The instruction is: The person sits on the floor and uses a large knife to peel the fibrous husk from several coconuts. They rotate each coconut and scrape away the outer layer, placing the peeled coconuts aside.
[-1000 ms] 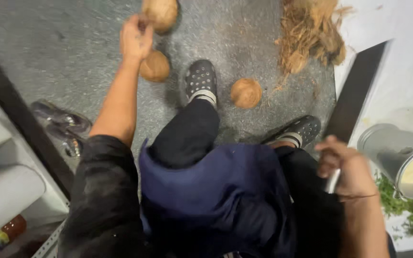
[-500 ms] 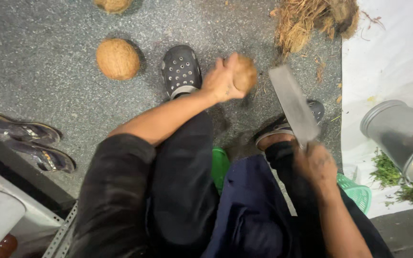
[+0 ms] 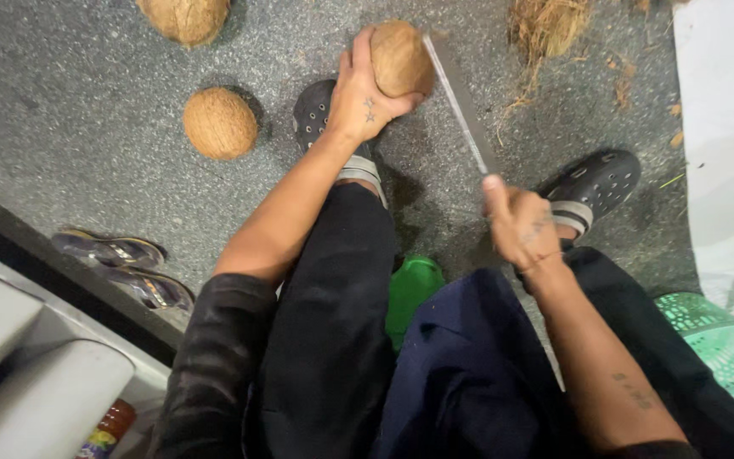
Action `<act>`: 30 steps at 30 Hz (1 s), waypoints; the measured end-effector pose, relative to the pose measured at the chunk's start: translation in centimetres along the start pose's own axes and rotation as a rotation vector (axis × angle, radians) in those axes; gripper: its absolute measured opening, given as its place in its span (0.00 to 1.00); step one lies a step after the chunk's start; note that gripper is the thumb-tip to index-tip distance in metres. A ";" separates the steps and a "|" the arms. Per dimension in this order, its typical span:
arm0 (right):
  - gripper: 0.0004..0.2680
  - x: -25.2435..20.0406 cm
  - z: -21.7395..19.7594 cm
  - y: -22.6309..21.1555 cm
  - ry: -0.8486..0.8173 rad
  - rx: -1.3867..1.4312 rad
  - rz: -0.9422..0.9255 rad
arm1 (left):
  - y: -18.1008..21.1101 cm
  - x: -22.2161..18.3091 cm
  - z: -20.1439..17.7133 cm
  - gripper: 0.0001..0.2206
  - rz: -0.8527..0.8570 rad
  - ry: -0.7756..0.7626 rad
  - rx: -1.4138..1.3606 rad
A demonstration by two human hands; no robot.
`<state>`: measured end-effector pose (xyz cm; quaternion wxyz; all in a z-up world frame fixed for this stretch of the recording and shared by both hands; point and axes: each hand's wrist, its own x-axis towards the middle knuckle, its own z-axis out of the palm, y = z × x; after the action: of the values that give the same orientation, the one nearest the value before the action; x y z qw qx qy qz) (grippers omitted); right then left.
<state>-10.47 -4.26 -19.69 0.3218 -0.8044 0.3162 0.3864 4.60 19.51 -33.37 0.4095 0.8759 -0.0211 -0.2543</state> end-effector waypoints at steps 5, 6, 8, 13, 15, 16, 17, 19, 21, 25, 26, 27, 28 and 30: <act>0.25 -0.3 2.7 -0.2 -0.011 0.020 -0.109 | 0.1 -0.3 -0.1 0.55 0.035 0.027 -0.004; 0.26 0.0 2.7 -0.4 -0.007 0.023 -0.116 | -0.1 -0.2 -0.1 0.55 0.070 0.025 0.010; 0.26 1.0 2.2 -1.0 -0.003 0.027 -0.129 | -0.8 0.2 0.0 0.56 0.134 0.020 0.036; 0.30 5.2 2.7 -2.8 -0.105 0.075 -0.048 | -3.1 -0.1 0.2 0.56 0.138 -0.014 0.104; 0.31 6.9 2.6 -2.5 -0.113 0.065 -0.002 | -2.2 -0.2 0.9 0.58 0.216 0.030 0.098; 0.31 7.8 2.5 -2.5 -0.102 0.060 0.008 | -1.7 -0.1 0.6 0.58 0.275 0.069 0.081; 0.32 8.5 2.5 -2.4 -0.092 0.055 0.017 | -1.1 0.2 0.3 0.59 0.334 0.106 0.063; 0.29 10.9 2.2 -1.6 -0.074 0.058 0.040 | -0.2 1.7 0.0 0.57 0.233 0.133 0.014; 0.30 11.0 3.6 0.5 -0.047 0.048 -0.142 | -1.5 -1.2 -2.5 0.56 0.098 0.223 0.023; 0.28 12.1 3.1 5.2 0.099 0.335 -0.119 | -2.1 0.8 -6.2 0.54 -0.021 0.314 0.195; 0.28 12.1 3.0 5.7 0.109 0.359 -0.113 | -2.3 0.5 -7.4 0.53 -0.077 0.306 0.274; 0.27 11.9 2.8 5.8 0.119 0.383 -0.107 | -2.4 -0.4 -8.2 0.53 -0.055 0.316 0.357; 0.27 12.1 2.9 5.2 0.141 0.420 -0.106 | -2.5 -0.8 -9.3 0.52 -0.016 0.328 0.446; 0.27 11.5 2.8 4.5 0.157 0.288 -0.168 | -2.9 -1.9 -10.7 0.49 0.066 0.366 0.516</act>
<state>-9.29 -7.79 -31.77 0.4391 -0.8013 0.3242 0.2450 7.43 29.46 -28.95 0.1786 0.9810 -0.0392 -0.0652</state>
